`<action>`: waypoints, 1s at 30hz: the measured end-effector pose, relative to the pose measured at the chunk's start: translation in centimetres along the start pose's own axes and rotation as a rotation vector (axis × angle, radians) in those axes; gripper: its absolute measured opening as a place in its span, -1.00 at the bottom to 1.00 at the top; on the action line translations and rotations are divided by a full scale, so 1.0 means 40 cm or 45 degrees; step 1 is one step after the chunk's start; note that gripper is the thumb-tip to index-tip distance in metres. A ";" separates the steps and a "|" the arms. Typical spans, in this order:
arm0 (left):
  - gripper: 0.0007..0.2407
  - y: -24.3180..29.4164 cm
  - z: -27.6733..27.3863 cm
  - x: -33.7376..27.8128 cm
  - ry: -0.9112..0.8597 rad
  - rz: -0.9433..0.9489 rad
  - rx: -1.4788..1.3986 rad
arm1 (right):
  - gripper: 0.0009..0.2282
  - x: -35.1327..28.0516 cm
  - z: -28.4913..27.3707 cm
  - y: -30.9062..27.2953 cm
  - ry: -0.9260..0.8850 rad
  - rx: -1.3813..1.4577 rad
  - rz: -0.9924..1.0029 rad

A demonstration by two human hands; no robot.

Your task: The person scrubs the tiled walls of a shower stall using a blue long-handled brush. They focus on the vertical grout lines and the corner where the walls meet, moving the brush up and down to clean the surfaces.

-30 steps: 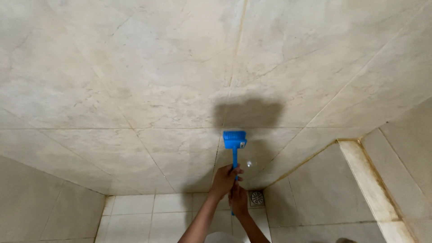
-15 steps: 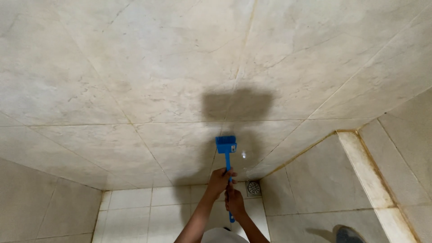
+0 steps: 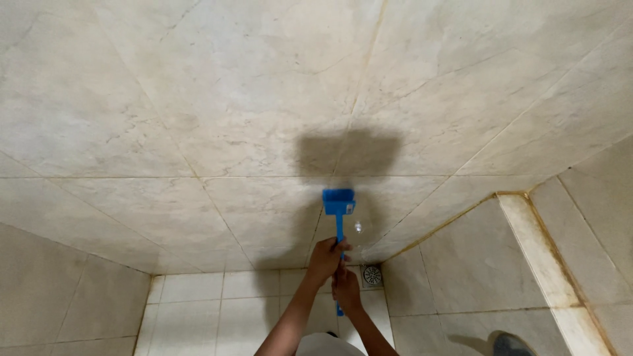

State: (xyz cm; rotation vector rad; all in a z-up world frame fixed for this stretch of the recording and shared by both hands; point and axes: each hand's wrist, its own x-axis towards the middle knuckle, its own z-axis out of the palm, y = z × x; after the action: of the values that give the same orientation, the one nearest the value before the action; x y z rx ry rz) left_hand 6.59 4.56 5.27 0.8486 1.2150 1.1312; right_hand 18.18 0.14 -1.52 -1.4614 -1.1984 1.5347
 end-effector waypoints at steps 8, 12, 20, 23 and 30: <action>-0.76 0.003 0.001 -0.006 0.021 -0.093 -0.092 | -0.46 -0.011 0.000 -0.017 -0.014 0.009 0.090; -0.75 0.086 0.021 -0.014 0.010 0.079 -0.045 | -0.51 -0.008 -0.001 -0.079 0.043 -0.022 -0.127; -0.69 0.295 0.048 -0.068 0.000 0.265 0.004 | -0.48 -0.015 -0.007 -0.220 0.012 0.126 -0.247; -0.71 0.349 0.056 -0.074 -0.012 0.312 0.084 | -0.50 -0.010 -0.010 -0.267 -0.016 0.240 -0.243; -0.76 0.403 0.071 -0.066 -0.074 0.371 -0.005 | -0.51 -0.025 -0.019 -0.359 0.019 0.207 -0.277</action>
State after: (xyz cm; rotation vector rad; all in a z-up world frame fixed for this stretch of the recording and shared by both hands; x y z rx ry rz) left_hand 6.22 6.39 21.73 1.0727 1.0630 1.3318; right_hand 17.46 4.10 12.33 -1.1941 -1.1538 1.4344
